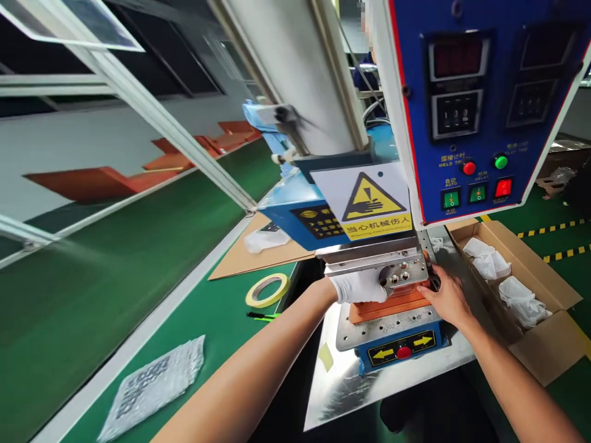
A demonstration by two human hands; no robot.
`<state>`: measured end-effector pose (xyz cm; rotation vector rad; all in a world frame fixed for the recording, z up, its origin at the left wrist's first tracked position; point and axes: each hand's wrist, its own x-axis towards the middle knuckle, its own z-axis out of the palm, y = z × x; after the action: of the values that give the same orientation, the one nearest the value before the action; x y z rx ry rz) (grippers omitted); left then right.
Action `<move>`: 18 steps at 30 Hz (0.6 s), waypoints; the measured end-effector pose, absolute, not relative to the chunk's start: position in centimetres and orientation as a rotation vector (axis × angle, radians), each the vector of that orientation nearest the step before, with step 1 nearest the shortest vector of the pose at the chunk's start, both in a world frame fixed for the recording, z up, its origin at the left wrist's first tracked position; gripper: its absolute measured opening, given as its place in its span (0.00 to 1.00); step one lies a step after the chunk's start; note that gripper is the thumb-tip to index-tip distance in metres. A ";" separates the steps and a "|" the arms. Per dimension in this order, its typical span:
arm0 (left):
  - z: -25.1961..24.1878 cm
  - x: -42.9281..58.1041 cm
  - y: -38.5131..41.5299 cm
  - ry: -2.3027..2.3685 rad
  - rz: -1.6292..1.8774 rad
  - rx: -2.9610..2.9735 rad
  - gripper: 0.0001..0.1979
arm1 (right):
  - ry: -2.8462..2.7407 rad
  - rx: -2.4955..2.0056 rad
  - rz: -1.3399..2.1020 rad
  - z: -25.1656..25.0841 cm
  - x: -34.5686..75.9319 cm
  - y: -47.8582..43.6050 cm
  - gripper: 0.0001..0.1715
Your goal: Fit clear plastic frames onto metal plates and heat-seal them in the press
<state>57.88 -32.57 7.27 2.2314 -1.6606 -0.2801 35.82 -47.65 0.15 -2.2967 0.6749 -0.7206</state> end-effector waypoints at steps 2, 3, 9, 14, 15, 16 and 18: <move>7.3 58.0 -32.9 -1.681 -0.361 2.270 0.20 | 0.680 -2.297 -0.718 0.4 35.8 -47.4 0.27; 7.4 58.0 -32.9 -1.692 -0.392 2.297 0.20 | 0.682 -2.294 -0.716 0.4 35.9 -47.3 0.28; 8.9 57.8 -32.3 -1.827 -0.412 2.524 0.14 | 0.704 -2.303 -0.726 -0.3 36.1 -47.0 0.30; 9.3 55.9 -33.7 -1.910 -0.457 2.401 0.22 | 0.688 -2.300 -0.728 -0.8 36.3 -46.7 0.31; 9.3 55.3 -34.4 -1.887 -0.491 2.355 0.26 | 0.687 -2.302 -0.724 -0.7 36.4 -46.6 0.30; 9.3 54.6 -35.1 -1.861 -0.524 2.328 0.30 | 0.690 -2.308 -0.718 -0.6 36.4 -46.6 0.30; 9.3 53.5 -36.3 -1.833 -0.557 2.316 0.36 | 0.709 -2.327 -0.694 -0.2 36.4 -46.5 0.29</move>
<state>53.53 -36.28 9.31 2.3156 -1.8334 -0.5567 36.36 -46.52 -0.22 -2.3275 0.7090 -0.6940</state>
